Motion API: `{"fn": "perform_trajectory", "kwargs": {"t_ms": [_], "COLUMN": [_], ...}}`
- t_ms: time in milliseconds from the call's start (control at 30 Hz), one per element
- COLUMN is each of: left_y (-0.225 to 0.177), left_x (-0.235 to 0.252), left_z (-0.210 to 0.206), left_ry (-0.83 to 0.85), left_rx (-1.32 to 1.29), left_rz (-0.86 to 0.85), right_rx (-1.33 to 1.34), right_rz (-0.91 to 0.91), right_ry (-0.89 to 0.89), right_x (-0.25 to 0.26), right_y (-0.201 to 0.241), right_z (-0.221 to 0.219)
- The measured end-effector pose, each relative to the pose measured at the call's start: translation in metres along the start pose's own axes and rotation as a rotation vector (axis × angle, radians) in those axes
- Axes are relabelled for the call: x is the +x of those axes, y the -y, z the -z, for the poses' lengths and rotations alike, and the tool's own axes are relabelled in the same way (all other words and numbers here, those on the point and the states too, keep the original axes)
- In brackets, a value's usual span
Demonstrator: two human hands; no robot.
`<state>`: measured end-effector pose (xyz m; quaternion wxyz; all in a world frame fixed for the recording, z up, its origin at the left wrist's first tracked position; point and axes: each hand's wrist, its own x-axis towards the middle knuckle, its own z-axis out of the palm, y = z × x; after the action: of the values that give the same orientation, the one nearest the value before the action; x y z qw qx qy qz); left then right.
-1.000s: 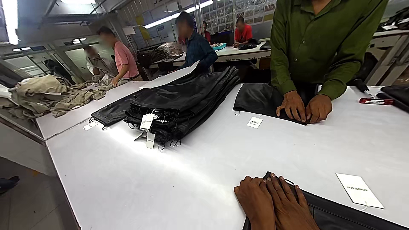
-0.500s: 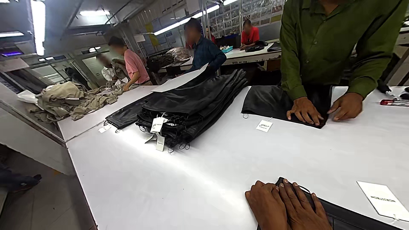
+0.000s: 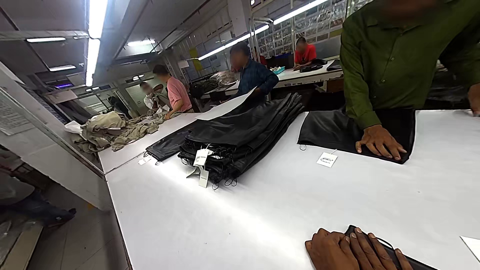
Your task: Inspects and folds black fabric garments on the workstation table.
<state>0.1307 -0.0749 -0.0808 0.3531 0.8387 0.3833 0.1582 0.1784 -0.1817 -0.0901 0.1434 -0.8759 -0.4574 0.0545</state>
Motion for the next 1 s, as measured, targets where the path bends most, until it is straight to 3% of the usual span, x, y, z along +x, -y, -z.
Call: {"fn": "perform_trajectory", "kwargs": {"t_ms": [833, 1000], "left_y": [-0.001, 0.008], "left_x": [0.001, 0.005], "left_z": [0.001, -0.010], "left_ry": [0.009, -0.071], "left_rx": [0.004, -0.003], "left_rz": [0.026, -0.020], "right_rx": [-0.011, 0.000], "right_rz": [-0.001, -0.008], "right_ry": [0.021, 0.023], "right_x": [0.000, 0.000], "right_y": [0.000, 0.001], "right_z": [0.002, 0.002]}}
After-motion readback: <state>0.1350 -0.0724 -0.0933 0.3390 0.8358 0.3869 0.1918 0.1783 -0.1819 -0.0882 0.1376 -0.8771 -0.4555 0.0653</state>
